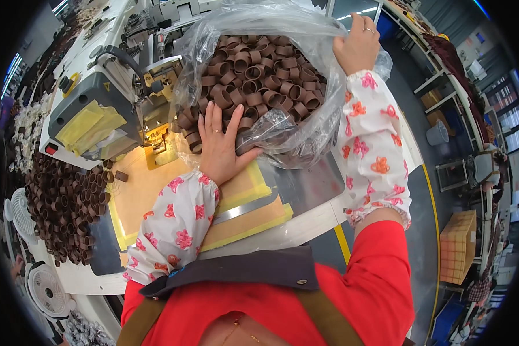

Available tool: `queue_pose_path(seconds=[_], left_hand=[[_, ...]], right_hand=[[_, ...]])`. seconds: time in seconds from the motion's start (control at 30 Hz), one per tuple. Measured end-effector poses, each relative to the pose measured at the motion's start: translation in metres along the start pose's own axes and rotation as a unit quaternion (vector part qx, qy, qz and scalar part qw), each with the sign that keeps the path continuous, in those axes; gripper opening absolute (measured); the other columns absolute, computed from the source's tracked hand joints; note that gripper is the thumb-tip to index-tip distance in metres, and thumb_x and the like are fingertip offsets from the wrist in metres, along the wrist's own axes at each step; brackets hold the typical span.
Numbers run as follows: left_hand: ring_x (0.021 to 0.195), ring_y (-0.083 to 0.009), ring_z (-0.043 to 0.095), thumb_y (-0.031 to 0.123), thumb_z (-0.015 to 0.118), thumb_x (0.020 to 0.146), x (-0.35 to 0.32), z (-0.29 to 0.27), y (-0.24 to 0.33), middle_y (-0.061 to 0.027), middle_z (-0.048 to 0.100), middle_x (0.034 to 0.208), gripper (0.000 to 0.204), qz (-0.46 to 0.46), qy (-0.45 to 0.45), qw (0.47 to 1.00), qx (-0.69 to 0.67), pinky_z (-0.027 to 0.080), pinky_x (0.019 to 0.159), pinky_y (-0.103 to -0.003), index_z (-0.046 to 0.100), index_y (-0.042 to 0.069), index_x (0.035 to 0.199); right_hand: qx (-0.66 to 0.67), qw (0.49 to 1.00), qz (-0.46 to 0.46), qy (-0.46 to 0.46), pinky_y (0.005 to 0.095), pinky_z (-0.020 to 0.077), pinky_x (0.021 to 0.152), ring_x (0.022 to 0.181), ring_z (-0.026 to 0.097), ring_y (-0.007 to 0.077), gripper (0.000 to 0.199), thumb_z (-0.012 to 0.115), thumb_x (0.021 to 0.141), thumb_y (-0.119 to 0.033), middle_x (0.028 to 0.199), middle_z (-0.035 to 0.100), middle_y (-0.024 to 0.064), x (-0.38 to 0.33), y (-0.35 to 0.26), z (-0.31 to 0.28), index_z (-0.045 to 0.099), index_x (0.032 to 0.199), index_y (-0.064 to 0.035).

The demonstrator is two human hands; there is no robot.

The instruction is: Assembling and finishing small leather loops using a specialized machine at a workbench.

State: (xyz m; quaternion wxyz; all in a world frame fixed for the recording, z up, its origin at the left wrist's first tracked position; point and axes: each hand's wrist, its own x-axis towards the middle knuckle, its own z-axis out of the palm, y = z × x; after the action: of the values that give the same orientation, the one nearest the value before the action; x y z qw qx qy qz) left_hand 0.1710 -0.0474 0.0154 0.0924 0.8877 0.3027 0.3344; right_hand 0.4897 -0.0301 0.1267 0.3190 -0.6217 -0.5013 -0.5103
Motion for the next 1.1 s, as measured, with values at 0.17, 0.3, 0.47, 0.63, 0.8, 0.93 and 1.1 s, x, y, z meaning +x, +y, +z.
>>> queue_pose_path(seconds=[0.17, 0.3, 0.47, 0.63, 0.8, 0.93, 1.1], left_hand=[[0.127, -0.0403, 0.013, 0.042, 0.074, 0.06, 0.003, 0.004, 0.002, -0.0238, 0.017, 0.134, 0.092, 0.007, -0.007, 1.0, -0.018, 0.012, 0.1, -0.053, 0.027, 0.014, 0.134], [0.128, -0.0397, 0.012, 0.042, 0.075, 0.057, -0.002, -0.001, -0.002, -0.0225, 0.013, 0.138, 0.095, 0.007, 0.026, 0.999, -0.019, 0.011, 0.101, -0.054, 0.026, 0.015, 0.134], [0.129, -0.0388, 0.011, 0.044, 0.076, 0.055, 0.0, -0.001, -0.001, -0.0199, 0.012, 0.14, 0.098, -0.01, 0.037, 0.999, -0.024, 0.01, 0.099, -0.057, 0.026, 0.019, 0.135], [0.129, -0.0384, 0.011, 0.045, 0.075, 0.054, 0.0, 0.0, -0.003, -0.0197, 0.011, 0.14, 0.098, -0.01, 0.037, 0.999, -0.024, 0.009, 0.099, -0.058, 0.025, 0.019, 0.135], [0.129, -0.0382, 0.011, 0.042, 0.077, 0.054, 0.004, 0.0, 0.0, -0.0201, 0.012, 0.14, 0.099, -0.009, 0.028, 0.999, -0.034, 0.008, 0.1, -0.056, 0.025, 0.017, 0.135], [0.129, -0.0376, 0.011, 0.041, 0.077, 0.054, 0.001, 0.0, -0.005, -0.0209, 0.013, 0.139, 0.099, -0.012, 0.016, 1.0, -0.021, 0.008, 0.1, -0.056, 0.025, 0.018, 0.135], [0.129, -0.0373, 0.011, 0.041, 0.077, 0.054, -0.001, 0.001, -0.005, -0.0213, 0.013, 0.139, 0.099, -0.011, 0.022, 0.999, -0.026, 0.009, 0.1, -0.055, 0.025, 0.018, 0.135]], right_hand=[[0.046, 0.955, 0.114, -0.269, 0.0436, 0.0463, 0.072, 0.078, 0.058, 0.0386, 0.037, 0.052, 0.069, -0.013, 0.086, 0.061, 0.0227, -0.008, 0.036, 0.036, 0.055, 0.105, -0.0094], [0.239, 0.957, 0.114, -0.118, 0.0403, 0.0457, 0.066, 0.076, 0.06, 0.0333, 0.026, 0.047, 0.073, -0.011, 0.078, 0.061, 0.019, 0.031, -0.032, -0.013, 0.058, 0.097, -0.0104], [0.239, 0.939, 0.075, -0.234, 0.0291, 0.0451, 0.065, 0.071, 0.06, 0.0193, 0.024, 0.044, 0.081, -0.015, 0.079, 0.063, 0.0096, 0.058, -0.002, 0.002, 0.058, 0.095, -0.0025], [0.496, 0.774, 0.274, -0.281, 0.0251, 0.0418, 0.068, 0.073, 0.052, 0.0117, 0.023, 0.045, 0.085, -0.016, 0.08, 0.058, 0.0013, 0.058, -0.028, -0.011, 0.057, 0.096, -0.0002], [0.361, 0.786, 0.278, -0.417, 0.0266, 0.0442, 0.07, 0.076, 0.056, 0.0162, 0.044, 0.057, 0.079, -0.035, 0.086, 0.059, 0.0083, 0.05, 0.001, 0.001, 0.056, 0.097, 0.0048], [0.217, 0.805, 0.035, -0.551, 0.0277, 0.0453, 0.07, 0.079, 0.058, 0.0169, 0.054, 0.066, 0.069, -0.041, 0.09, 0.061, 0.0117, 0.025, 0.001, -0.019, 0.057, 0.101, 0.0018], [0.447, 0.694, 0.265, -0.499, 0.025, 0.0449, 0.07, 0.077, 0.058, 0.0122, 0.035, 0.063, 0.077, -0.021, 0.087, 0.062, 0.0052, 0.03, -0.002, -0.028, 0.057, 0.102, 0.0019]])
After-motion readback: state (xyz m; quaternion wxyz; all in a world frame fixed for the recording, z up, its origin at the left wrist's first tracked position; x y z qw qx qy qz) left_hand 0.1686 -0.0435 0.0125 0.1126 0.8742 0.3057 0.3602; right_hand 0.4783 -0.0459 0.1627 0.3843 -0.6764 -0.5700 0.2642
